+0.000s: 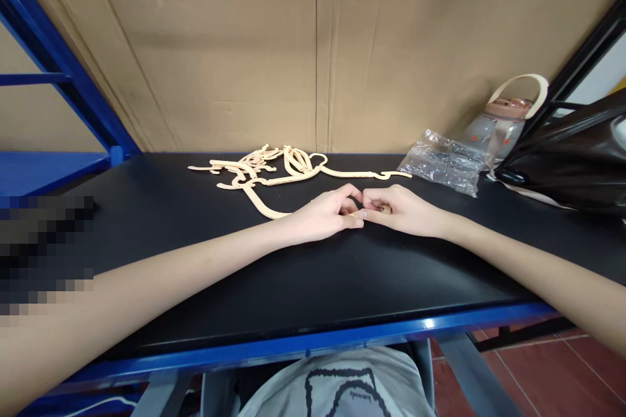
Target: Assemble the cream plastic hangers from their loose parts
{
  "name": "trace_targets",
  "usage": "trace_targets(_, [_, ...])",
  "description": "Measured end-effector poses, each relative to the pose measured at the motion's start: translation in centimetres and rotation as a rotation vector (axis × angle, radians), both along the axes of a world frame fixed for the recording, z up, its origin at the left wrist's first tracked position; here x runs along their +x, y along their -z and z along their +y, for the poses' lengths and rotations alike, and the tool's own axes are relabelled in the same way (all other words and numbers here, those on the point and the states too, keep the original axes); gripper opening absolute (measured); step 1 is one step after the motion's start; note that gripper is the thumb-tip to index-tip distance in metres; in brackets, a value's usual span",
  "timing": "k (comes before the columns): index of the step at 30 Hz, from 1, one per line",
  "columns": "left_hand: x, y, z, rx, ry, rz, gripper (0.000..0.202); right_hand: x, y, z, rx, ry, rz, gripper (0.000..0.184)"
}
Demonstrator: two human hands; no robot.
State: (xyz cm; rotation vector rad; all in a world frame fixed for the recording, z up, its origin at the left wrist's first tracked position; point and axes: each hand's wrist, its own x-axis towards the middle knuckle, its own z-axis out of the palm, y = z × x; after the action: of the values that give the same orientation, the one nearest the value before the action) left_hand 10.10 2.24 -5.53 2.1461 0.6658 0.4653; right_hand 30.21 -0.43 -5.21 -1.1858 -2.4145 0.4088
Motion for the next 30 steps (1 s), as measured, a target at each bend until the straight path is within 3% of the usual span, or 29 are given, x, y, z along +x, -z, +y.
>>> trace_targets(6, [0.2,0.0,-0.8,0.028,-0.067,-0.022,0.023,0.1,-0.3,-0.1,-0.012,-0.022,0.011,0.024])
trace_targets(11, [0.6,0.3,-1.8,0.24,-0.209,-0.074,0.019,0.5,-0.8,-0.1,-0.015,-0.06,-0.013,0.024])
trace_targets(15, [0.5,0.4,-2.1,0.352,-0.277,-0.061,0.027,0.8,-1.0,0.1,-0.002,-0.091,-0.018,0.025])
trace_targets(19, [0.6,0.1,-2.4,0.532,-0.34,-0.04,0.026,1.0,-1.4,-0.1,0.224,-0.084,-0.035,0.021])
trace_targets(23, [-0.2,-1.1,-2.1,0.86,-0.352,-0.04,0.032,1.1,-2.1,-0.6,0.478,-0.056,-0.072,0.015])
trace_targets(27, [-3.0,-2.5,-1.3,1.092,-0.374,0.04,0.046,1.6,-2.6,-0.6,0.609,0.076,0.004,0.016])
trace_targets(30, [-5.8,-2.5,-0.3,1.164,-0.414,0.092,0.053,1.9,-2.5,-0.3,0.644,0.215,0.097,0.017])
